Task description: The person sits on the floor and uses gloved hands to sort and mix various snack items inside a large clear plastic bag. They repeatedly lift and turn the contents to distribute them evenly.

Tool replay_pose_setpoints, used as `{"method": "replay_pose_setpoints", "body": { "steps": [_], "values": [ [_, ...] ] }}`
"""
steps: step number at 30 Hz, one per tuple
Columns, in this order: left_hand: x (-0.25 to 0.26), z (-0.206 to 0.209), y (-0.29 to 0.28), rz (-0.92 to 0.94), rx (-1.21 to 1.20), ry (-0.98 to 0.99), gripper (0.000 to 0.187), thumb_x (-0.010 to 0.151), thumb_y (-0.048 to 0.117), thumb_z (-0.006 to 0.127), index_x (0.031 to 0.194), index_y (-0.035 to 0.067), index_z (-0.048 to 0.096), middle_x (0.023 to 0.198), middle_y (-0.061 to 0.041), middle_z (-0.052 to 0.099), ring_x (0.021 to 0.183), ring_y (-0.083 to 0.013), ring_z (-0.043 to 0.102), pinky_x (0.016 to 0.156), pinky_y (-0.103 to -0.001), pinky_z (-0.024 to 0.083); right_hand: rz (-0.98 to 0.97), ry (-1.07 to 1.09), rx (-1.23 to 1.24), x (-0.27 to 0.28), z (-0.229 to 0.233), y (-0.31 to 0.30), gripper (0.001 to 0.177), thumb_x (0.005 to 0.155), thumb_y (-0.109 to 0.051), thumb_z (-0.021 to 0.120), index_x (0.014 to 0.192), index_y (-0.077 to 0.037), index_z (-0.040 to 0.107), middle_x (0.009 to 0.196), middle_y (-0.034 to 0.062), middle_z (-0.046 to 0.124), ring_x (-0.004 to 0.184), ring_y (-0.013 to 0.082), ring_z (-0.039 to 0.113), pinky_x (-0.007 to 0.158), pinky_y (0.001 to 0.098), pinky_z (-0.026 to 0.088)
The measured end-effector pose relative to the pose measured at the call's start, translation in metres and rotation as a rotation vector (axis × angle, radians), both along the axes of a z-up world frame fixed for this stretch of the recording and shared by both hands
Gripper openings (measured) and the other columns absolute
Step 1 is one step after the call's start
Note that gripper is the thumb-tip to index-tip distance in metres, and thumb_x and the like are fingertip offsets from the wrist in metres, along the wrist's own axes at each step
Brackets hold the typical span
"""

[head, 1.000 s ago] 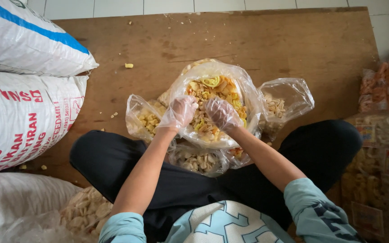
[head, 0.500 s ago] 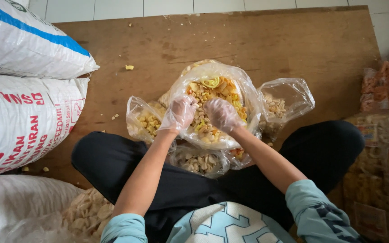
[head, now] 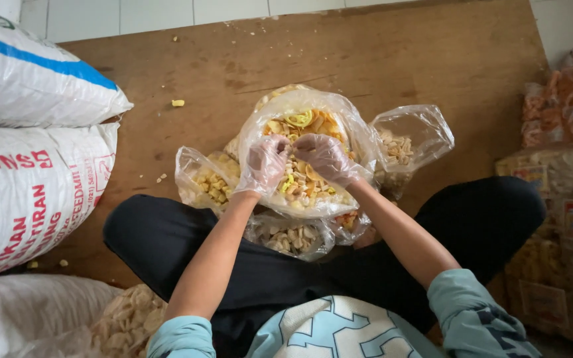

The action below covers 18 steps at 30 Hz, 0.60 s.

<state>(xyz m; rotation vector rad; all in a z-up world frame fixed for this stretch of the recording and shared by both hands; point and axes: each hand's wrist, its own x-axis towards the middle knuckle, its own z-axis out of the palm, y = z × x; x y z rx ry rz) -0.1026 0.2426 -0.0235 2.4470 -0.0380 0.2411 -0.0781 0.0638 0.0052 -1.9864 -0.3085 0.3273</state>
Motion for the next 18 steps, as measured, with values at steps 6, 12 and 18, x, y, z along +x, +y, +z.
{"method": "replay_pose_setpoints", "body": {
  "steps": [6,12,18],
  "values": [
    [-0.006,0.032,-0.021,0.014,-0.197,-0.014,0.013,0.084,0.026,0.08,0.094,0.03,0.074,0.085,0.003,0.077,0.086,-0.0217,0.075,0.078,-0.034,0.061,-0.149,0.071,0.058,-0.007,0.021,-0.017,0.032,0.084,-0.03,0.088,0.111,-0.02,0.077,0.098,0.003,0.078,0.094,0.0162,0.075,0.086,0.0302,0.059],
    [-0.011,0.042,-0.028,-0.017,-0.29,-0.001,0.017,0.08,0.016,0.081,0.094,0.026,0.078,0.086,0.0,0.076,0.085,-0.0242,0.075,0.079,-0.033,0.063,-0.16,0.055,0.084,-0.019,0.045,-0.021,0.026,0.086,-0.022,0.085,0.111,-0.014,0.078,0.092,0.0056,0.076,0.086,0.0144,0.073,0.085,0.0292,0.059],
    [-0.016,0.047,-0.034,-0.075,-0.221,0.014,0.021,0.084,0.015,0.076,0.1,0.029,0.077,0.087,0.003,0.078,0.087,-0.022,0.075,0.08,-0.037,0.061,-0.047,-0.14,-0.214,-0.014,0.034,-0.035,0.03,0.089,-0.041,0.077,0.114,-0.024,0.076,0.095,0.0073,0.077,0.094,0.0283,0.074,0.083,0.0411,0.06]
  ]
}}
